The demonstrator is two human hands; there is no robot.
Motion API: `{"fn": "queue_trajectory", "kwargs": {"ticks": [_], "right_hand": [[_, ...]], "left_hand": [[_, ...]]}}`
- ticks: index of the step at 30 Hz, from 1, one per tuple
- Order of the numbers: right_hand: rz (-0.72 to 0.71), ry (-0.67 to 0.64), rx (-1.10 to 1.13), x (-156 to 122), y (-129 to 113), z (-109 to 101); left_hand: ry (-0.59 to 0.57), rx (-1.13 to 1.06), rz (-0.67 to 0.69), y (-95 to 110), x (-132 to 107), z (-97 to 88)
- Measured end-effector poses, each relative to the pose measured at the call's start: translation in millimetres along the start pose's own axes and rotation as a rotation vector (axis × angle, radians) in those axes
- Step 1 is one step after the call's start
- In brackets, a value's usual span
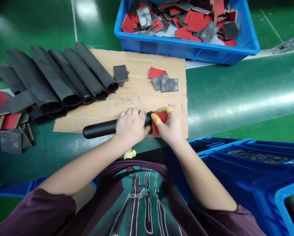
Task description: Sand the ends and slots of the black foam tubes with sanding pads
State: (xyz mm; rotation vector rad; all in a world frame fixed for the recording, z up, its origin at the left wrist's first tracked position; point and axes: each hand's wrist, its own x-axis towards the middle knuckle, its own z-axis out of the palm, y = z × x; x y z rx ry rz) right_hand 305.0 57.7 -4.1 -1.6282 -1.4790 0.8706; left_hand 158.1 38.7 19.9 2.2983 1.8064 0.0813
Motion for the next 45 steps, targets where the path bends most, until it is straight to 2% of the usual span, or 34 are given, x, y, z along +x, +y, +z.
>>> {"fn": "queue_trajectory", "kwargs": {"ticks": [3, 9, 16, 22, 29, 36, 42, 45], "right_hand": [[-0.002, 0.013, -0.009, -4, 3, -2], [0.029, 0.010, 0.046, 16, 0, 10], [0.043, 0.001, 0.045, -6, 8, -1], [0.032, -0.004, 0.029, 13, 3, 9], [0.039, 0.018, 0.034, -9, 6, -1], [0.054, 0.004, 0.025, 14, -2, 10], [0.085, 0.021, 0.065, -7, 2, 2], [0.086, 0.031, 0.057, -7, 1, 1]], "left_hand": [[0.002, -0.008, 0.006, 0, 1, 0.6], [-0.022, -0.007, -0.001, -1, 1, -1.3], [-0.006, -0.033, 0.007, -2, 1, 0.8], [-0.005, -0.003, -0.008, 0, 1, 1.2], [0.016, -0.018, 0.008, -1, 1, 4.2], [0.006, -0.012, -0.003, -1, 2, 1.8], [0.001, -0.026, 0.006, -1, 1, 1.8], [0.001, -0.020, 0.003, -1, 1, 3.1]]}}
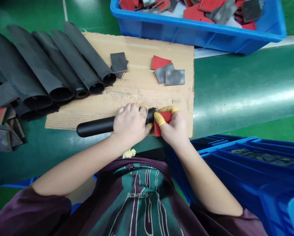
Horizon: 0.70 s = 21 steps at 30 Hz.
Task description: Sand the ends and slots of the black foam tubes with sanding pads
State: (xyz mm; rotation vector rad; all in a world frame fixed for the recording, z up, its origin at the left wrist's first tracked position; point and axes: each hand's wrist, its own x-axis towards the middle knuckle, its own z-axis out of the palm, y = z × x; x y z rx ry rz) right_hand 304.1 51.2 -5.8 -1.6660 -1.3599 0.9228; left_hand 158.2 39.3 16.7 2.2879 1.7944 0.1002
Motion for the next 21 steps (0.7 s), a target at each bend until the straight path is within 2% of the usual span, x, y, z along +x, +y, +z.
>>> {"fn": "queue_trajectory", "kwargs": {"ticks": [6, 14, 18, 21], "right_hand": [[0.053, -0.009, 0.029, 19, -6, 14], [-0.012, -0.035, 0.027, -6, 4, -1], [-0.026, -0.028, -0.030, 10, 0, 4], [-0.021, -0.056, 0.006, 20, -2, 11]], "left_hand": [[-0.004, 0.009, 0.001, 0, 0, -0.1], [0.026, 0.003, 0.018, -1, 0, 2.0], [0.015, 0.015, 0.021, -1, 0, 1.0], [0.001, 0.015, 0.013, 0, -1, -0.8]]}}
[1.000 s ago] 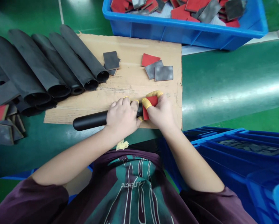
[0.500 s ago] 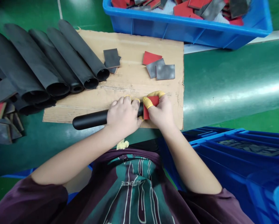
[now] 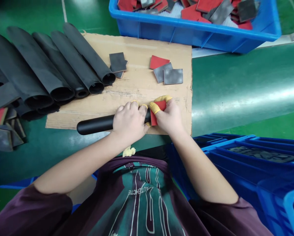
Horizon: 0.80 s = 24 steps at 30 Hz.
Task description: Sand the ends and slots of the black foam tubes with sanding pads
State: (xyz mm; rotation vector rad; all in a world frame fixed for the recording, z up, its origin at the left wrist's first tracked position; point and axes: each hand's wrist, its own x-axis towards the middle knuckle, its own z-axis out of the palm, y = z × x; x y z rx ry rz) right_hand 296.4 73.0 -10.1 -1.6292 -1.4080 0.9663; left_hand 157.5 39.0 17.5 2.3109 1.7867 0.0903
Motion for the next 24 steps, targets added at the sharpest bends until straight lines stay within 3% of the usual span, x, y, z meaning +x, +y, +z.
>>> {"fn": "queue_trajectory", "kwargs": {"ticks": [8, 17, 24], "right_hand": [[0.072, -0.003, 0.068, -28, 4, -13], [0.082, 0.034, 0.085, -4, 2, 2], [0.031, 0.027, 0.121, -33, 10, -12]], "left_hand": [[0.012, -0.020, 0.005, 0, 0, 0.9], [-0.012, 0.001, -0.002, 0, 0, 0.6], [-0.007, -0.004, -0.006, 0, 0, 0.6]]}}
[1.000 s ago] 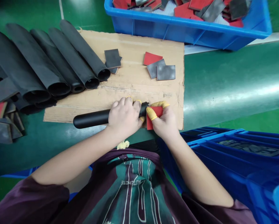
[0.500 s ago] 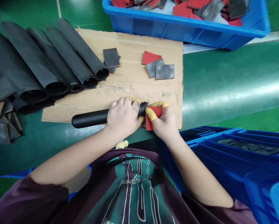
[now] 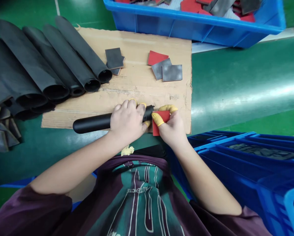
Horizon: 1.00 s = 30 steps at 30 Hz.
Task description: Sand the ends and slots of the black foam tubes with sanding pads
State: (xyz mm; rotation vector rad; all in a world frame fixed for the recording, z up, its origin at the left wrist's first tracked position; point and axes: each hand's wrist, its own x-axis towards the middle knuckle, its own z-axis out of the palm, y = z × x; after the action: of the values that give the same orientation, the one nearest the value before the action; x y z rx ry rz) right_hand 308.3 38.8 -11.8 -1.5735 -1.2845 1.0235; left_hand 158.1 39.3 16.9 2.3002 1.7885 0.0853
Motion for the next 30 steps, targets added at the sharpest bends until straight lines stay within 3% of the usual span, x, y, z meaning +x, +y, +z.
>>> {"fn": "queue_trajectory", "kwargs": {"ticks": [4, 9, 17, 30], "right_hand": [[0.024, -0.015, -0.036, -7, 5, -10], [0.054, -0.003, 0.089, -1, 7, -16], [-0.186, 0.005, -0.039, 20, 11, 2], [-0.228, 0.016, -0.155, 20, 9, 1]], "left_hand": [[0.004, 0.007, 0.001, 0, 1, -0.1], [-0.007, 0.017, 0.006, -1, 1, -0.9], [-0.031, 0.022, 0.016, -2, 5, -4.0], [-0.027, 0.049, -0.027, -2, 10, -6.2]]}}
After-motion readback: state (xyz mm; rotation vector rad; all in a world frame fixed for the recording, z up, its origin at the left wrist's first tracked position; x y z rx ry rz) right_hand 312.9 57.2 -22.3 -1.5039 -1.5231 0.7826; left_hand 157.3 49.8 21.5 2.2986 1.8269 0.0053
